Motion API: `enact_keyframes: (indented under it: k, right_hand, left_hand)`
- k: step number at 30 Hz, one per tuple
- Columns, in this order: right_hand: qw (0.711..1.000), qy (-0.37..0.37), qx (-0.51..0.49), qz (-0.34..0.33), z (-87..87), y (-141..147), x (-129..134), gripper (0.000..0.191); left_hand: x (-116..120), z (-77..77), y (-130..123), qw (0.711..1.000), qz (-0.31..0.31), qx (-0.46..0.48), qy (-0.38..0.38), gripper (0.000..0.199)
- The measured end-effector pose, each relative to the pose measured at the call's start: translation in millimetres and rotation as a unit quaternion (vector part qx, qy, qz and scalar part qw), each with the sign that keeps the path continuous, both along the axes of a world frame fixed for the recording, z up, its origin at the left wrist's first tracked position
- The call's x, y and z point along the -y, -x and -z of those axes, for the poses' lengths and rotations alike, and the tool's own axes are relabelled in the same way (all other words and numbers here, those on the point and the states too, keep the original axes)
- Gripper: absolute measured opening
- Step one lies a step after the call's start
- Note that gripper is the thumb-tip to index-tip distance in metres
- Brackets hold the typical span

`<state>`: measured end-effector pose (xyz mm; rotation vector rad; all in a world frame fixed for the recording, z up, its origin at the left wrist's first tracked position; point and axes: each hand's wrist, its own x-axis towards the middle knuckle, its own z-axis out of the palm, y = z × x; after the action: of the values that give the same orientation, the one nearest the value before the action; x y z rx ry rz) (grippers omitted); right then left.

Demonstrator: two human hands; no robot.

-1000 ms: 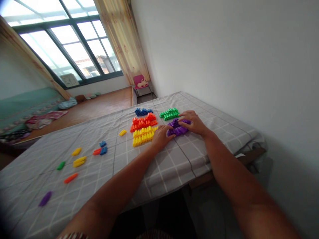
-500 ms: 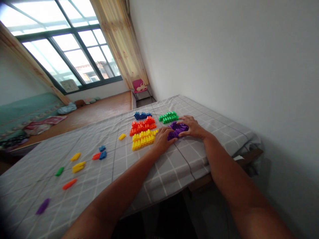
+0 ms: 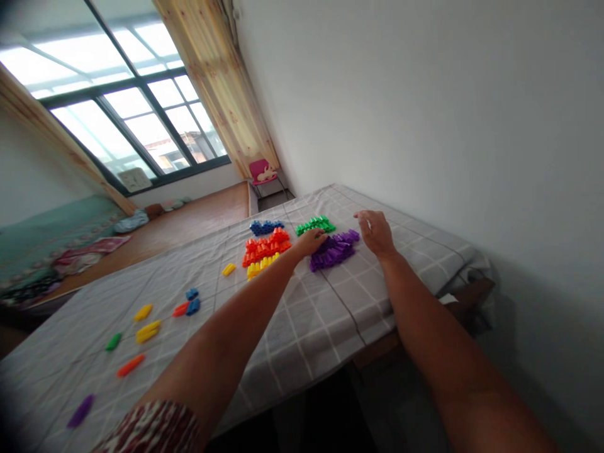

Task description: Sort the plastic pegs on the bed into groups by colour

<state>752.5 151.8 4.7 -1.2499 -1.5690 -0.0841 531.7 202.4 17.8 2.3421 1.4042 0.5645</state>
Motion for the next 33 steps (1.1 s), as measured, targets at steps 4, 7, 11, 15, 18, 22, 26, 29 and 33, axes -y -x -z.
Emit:
enact_keyframes:
  k: [4,7,11,15,18,22,26,29,33]
  right_hand:
    - [1.000,0.024,-0.002,0.006,5.0,-1,-5,0.045]
    - [0.994,0.109,0.005,0.011,17.4,-5,-15,0.040]
    - [0.979,0.194,0.061,0.009,30.6,-11,-25,0.029]
    - [0.982,0.167,0.079,-0.036,27.3,-9,-20,0.025]
    - [0.983,0.158,0.072,-0.067,21.9,-6,-16,0.025]
    - [0.984,0.159,0.054,-0.057,20.7,-5,-15,0.025]
    - [0.984,0.167,0.058,-0.032,21.6,-5,-16,0.026]
    - [0.982,0.172,0.066,-0.028,21.1,-5,-15,0.028]
    - [0.987,0.150,0.059,0.014,21.4,-6,-15,0.030]
  left_hand:
    - [0,4.6,-1,0.999,0.023,0.046,-0.007,0.038]
    - [1,5.8,0,0.996,0.049,0.069,-0.004,0.046]
    - [2,8.6,-1,0.994,0.063,0.085,0.010,0.042]
    - [5,8.2,-1,0.991,0.092,0.093,0.007,0.033]
    - [9,5.7,-1,0.992,0.098,0.081,-0.013,0.030]
    - [12,4.4,0,0.994,0.083,0.068,-0.029,0.036]
    - [14,4.8,1,0.994,0.075,0.079,-0.030,0.040]
    - [13,2.5,0,0.994,0.060,0.093,-0.022,0.042]
    - [14,-10.3,7,0.992,0.034,0.119,-0.031,0.045]
